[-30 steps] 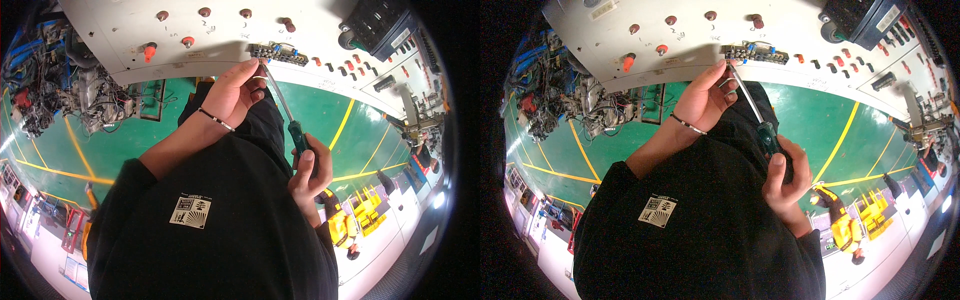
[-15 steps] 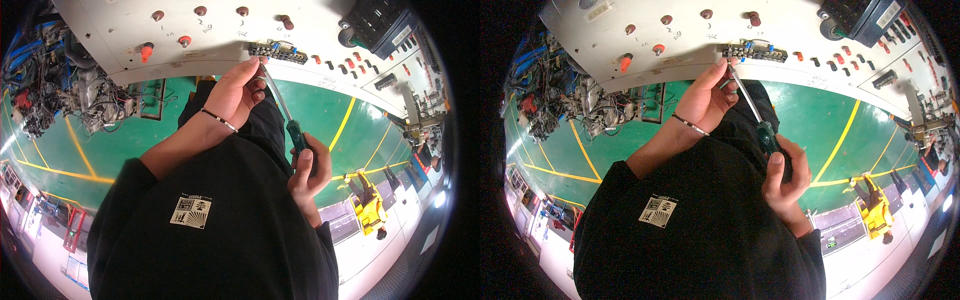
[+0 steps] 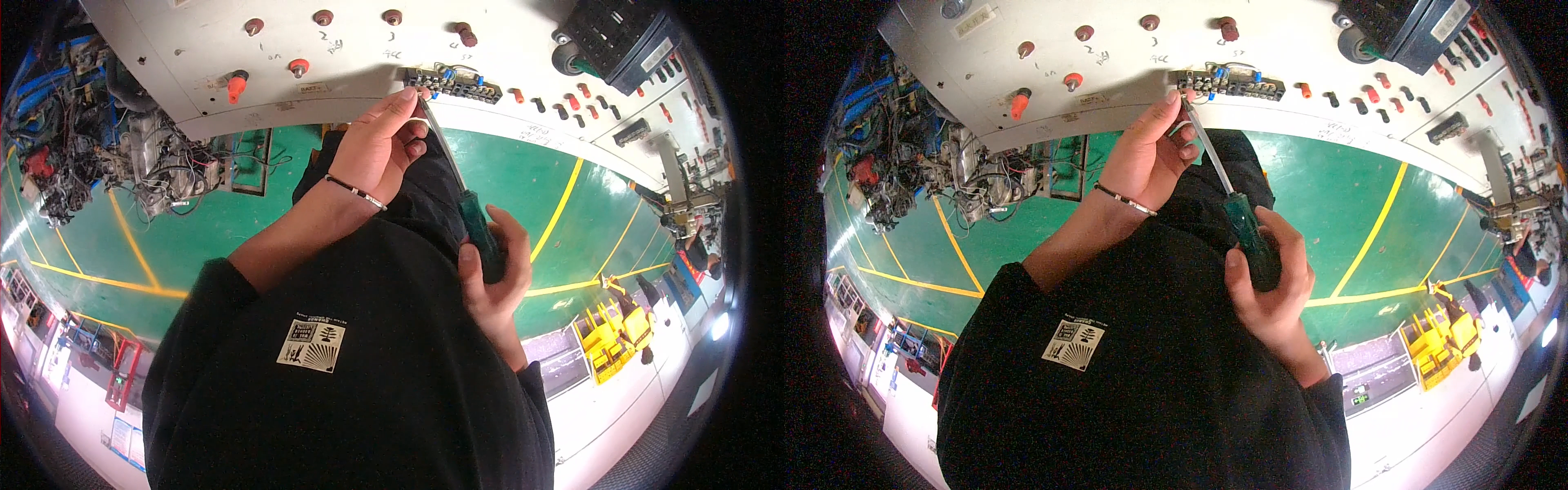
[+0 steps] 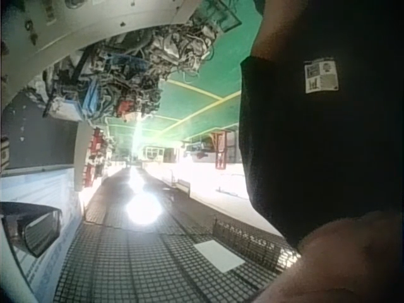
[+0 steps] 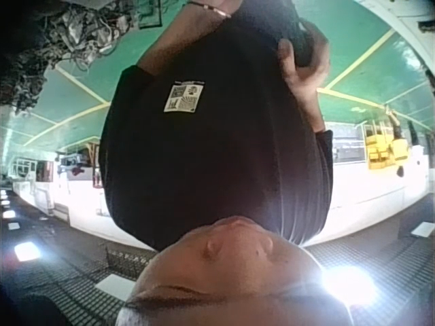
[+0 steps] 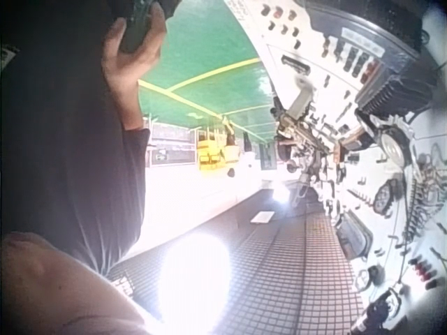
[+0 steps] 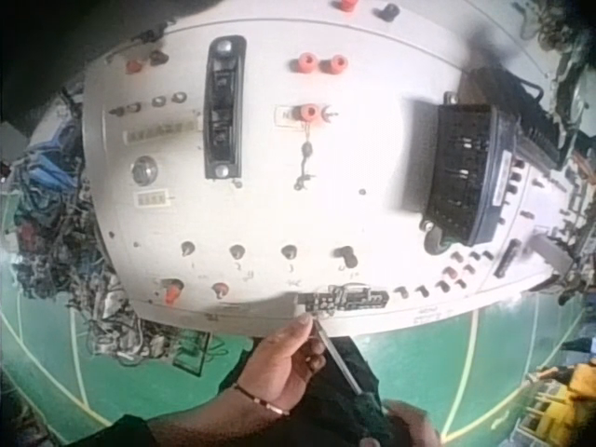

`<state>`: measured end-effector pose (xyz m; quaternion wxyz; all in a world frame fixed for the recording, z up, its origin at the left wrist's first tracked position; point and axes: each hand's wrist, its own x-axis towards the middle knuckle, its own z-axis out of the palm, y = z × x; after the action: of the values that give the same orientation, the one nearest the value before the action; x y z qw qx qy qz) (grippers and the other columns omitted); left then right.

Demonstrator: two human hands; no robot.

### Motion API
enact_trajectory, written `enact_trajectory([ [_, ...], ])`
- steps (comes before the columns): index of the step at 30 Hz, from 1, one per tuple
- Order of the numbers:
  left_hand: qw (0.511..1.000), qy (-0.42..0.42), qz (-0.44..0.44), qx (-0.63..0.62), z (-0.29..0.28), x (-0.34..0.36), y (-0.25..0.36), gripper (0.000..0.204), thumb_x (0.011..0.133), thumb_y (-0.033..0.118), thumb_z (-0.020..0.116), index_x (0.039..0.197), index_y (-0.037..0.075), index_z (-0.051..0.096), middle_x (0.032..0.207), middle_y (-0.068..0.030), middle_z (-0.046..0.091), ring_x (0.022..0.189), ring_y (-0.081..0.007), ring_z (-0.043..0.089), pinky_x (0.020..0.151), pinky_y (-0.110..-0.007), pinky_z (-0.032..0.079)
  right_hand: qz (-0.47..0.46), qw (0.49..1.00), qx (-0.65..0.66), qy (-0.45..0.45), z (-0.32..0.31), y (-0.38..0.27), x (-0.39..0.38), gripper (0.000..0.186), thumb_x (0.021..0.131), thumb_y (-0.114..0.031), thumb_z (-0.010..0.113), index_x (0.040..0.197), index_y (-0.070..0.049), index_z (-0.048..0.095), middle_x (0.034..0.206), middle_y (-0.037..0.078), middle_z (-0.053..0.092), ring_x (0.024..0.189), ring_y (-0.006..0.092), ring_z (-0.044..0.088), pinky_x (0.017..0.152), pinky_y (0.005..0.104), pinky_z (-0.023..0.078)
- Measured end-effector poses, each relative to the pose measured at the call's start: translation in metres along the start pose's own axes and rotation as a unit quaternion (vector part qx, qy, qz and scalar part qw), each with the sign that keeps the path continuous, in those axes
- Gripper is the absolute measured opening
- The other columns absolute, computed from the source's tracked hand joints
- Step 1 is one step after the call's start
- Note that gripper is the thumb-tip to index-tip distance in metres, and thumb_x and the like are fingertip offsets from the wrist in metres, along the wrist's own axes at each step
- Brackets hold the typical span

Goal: The person uses a screwdriver to loosen screws on the electrical board, then removes the wires by hand.

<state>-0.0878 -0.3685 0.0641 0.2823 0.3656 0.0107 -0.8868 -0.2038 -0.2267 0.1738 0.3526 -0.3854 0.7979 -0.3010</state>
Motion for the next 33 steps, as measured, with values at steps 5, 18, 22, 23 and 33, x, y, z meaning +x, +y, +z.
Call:
enact_trajectory([
  [5,0.999,0.000,0.032,0.041,0.001,0.001,-0.001,0.029,0.094,0.029,0.061,0.109,0.005,0.062,0.080,0.0030,0.054,0.073,-0.0063,0.050,0.065,-0.022,0.042,0.049,0.996,0.059,-0.035,-0.003,0.008,-0.002,0.040,0.090,-0.023,0.059,0.120,0.002,0.053,0.081,0.011,0.065,0.071,0.0157,0.061,0.068,0.0275,0.048],
  [18,0.997,-0.007,0.044,0.059,-0.002,0.003,-0.006,0.028,0.093,0.028,0.062,0.107,0.003,0.065,0.080,0.0024,0.056,0.071,-0.0066,0.052,0.064,-0.022,0.042,0.219,0.928,0.295,-0.061,-0.010,-0.003,0.004,0.038,0.098,-0.026,0.042,0.121,0.004,0.049,0.069,0.009,0.060,0.047,0.0074,0.043,0.045,0.0206,0.032],
  [22,0.997,-0.009,0.037,0.064,-0.002,0.005,-0.006,0.025,0.096,0.026,0.058,0.107,0.004,0.064,0.080,0.0020,0.055,0.071,-0.0078,0.051,0.063,-0.023,0.042,0.220,0.930,0.286,-0.071,-0.010,-0.001,0.004,0.038,0.097,-0.024,0.041,0.121,0.004,0.049,0.068,0.010,0.059,0.047,0.0081,0.043,0.044,0.0209,0.032],
  [23,0.997,-0.010,0.038,0.065,-0.003,0.005,-0.007,0.025,0.096,0.026,0.057,0.107,0.004,0.064,0.080,0.0021,0.055,0.071,-0.0078,0.051,0.063,-0.023,0.042,0.224,0.928,0.287,-0.076,-0.011,-0.002,0.005,0.038,0.098,-0.025,0.041,0.122,0.004,0.048,0.068,0.009,0.059,0.048,0.0079,0.043,0.045,0.0208,0.032],
  [33,0.998,-0.008,0.033,0.056,-0.001,0.002,-0.006,0.026,0.097,0.027,0.055,0.106,0.003,0.063,0.079,0.0018,0.054,0.071,-0.0082,0.050,0.063,-0.023,0.041,0.187,0.946,0.248,-0.095,-0.009,0.004,0.001,0.040,0.098,-0.029,0.042,0.122,0.002,0.048,0.067,0.005,0.058,0.051,0.0070,0.043,0.047,0.0211,0.032],
])
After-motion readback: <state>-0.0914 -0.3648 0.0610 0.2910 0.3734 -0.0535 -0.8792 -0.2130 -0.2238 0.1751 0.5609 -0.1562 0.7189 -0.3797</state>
